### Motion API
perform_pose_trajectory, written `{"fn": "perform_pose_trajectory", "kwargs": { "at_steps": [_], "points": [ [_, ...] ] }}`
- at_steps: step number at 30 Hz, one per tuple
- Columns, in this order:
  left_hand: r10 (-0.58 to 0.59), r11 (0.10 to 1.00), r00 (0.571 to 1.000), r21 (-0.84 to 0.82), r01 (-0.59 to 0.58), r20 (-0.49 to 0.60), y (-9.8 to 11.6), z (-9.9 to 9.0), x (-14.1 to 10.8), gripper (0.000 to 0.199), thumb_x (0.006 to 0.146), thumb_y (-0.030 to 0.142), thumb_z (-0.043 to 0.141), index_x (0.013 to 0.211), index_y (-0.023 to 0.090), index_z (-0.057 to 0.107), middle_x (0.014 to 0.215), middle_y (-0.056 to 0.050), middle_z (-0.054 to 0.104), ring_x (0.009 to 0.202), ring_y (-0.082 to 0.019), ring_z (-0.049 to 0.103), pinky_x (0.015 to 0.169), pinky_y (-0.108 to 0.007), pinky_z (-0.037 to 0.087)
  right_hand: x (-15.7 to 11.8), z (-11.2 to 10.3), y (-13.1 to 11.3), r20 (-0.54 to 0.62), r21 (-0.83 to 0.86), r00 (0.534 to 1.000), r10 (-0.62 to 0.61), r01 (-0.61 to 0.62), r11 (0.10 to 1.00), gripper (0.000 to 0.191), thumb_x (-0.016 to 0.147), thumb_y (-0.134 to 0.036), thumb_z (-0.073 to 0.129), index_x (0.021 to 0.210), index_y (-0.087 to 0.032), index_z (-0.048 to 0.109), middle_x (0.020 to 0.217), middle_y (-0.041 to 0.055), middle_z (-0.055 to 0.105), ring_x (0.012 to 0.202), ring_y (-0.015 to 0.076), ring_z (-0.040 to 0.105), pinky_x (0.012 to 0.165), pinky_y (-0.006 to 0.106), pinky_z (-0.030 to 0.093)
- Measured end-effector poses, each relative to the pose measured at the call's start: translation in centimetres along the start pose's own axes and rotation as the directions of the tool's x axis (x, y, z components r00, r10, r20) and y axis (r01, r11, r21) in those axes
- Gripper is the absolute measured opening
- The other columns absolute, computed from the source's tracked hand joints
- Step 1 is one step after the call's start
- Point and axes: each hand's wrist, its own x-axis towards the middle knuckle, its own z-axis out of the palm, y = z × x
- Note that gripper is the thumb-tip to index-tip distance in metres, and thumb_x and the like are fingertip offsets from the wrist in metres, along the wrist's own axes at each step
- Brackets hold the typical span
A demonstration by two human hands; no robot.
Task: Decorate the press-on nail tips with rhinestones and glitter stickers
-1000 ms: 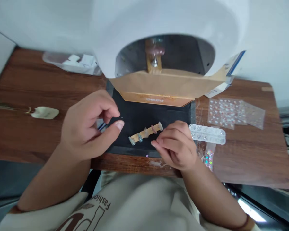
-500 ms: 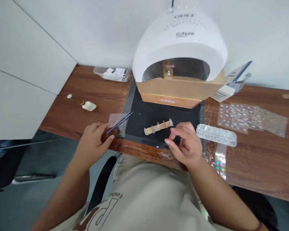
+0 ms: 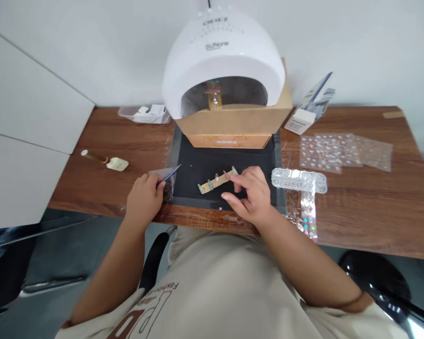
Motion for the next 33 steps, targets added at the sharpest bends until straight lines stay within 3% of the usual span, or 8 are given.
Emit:
{"fn": "perform_pose_trajectory", "kwargs": {
  "at_steps": [5, 8, 12, 16, 23, 33],
  "points": [
    [0.054, 0.988, 0.998, -0.148, -0.052, 0.01, 0.4, -2.3, -2.6, 0.022, 0.099, 0.035, 0.036, 0.103, 0.021, 0.053, 0.086, -0.004, 0.066, 0.075, -0.021, 0.065, 0.07, -0.032, 0.052, 0.3, 0.1, -0.2, -0.036, -0.007, 0.999, 0.001, -0.001, 1.0, 0.039, 0.082, -0.023, 0.067, 0.119, -0.026, 0.055, 0.064, -0.0054, 0.054, 0.064, 0.016, 0.051, 0.07, 0.036, 0.044],
    [0.272, 0.859, 0.962, -0.452, -0.24, 0.005, 2.4, -3.8, -4.8, 0.02, 0.099, 0.035, 0.04, 0.106, 0.024, 0.056, 0.086, -0.001, 0.068, 0.071, -0.016, 0.065, 0.066, -0.027, 0.052, 0.4, 0.0, -0.3, -0.051, 0.025, 0.999, -0.007, 0.009, 1.0, 0.042, 0.081, -0.022, 0.068, 0.121, -0.025, 0.056, 0.064, -0.0043, 0.054, 0.067, 0.0163, 0.05, 0.071, 0.036, 0.043],
    [0.474, 0.705, 0.881, -0.593, -0.389, -0.014, 5.8, -4.0, -5.8, 0.023, 0.098, 0.027, 0.04, 0.114, 0.025, 0.057, 0.094, -0.003, 0.072, 0.08, -0.016, 0.069, 0.071, -0.026, 0.055, 0.4, 0.0, -0.5, -0.061, 0.025, 0.998, -0.011, 0.013, 1.0, 0.043, 0.083, -0.025, 0.068, 0.124, -0.025, 0.057, 0.063, -0.0044, 0.053, 0.067, 0.0171, 0.05, 0.071, 0.036, 0.043],
    [0.484, 0.694, 0.875, -0.598, -0.401, -0.026, 7.2, -3.3, -5.3, 0.023, 0.099, 0.025, 0.04, 0.116, 0.024, 0.056, 0.088, -0.002, 0.07, 0.073, -0.015, 0.067, 0.066, -0.025, 0.052, 0.5, -0.1, -0.5, -0.067, 0.032, 0.998, -0.018, 0.02, 0.999, 0.046, 0.085, -0.026, 0.066, 0.129, -0.025, 0.055, 0.064, -0.0037, 0.054, 0.068, 0.0174, 0.05, 0.072, 0.037, 0.042],
    [0.526, 0.677, 0.848, -0.572, -0.464, -0.065, 7.4, -3.1, -5.1, 0.02, 0.101, 0.024, 0.039, 0.115, 0.022, 0.054, 0.087, 0.0, 0.068, 0.073, -0.012, 0.065, 0.065, -0.023, 0.047, 0.6, -0.1, -0.5, -0.067, 0.039, 0.997, -0.023, 0.025, 0.999, 0.041, 0.086, -0.029, 0.066, 0.126, -0.023, 0.057, 0.065, -0.0032, 0.053, 0.07, 0.0175, 0.051, 0.071, 0.036, 0.044],
    [0.526, 0.678, 0.847, -0.565, -0.47, -0.074, 7.6, -3.4, -5.1, 0.018, 0.101, 0.021, 0.04, 0.114, 0.022, 0.054, 0.081, 0.004, 0.061, 0.068, -0.009, 0.059, 0.064, -0.021, 0.042, 0.6, -0.2, -0.5, -0.055, 0.027, 0.998, -0.018, 0.02, 0.999, 0.032, 0.087, -0.03, 0.066, 0.117, -0.02, 0.06, 0.063, -0.0034, 0.053, 0.067, 0.0162, 0.051, 0.071, 0.035, 0.044]
  ]
}}
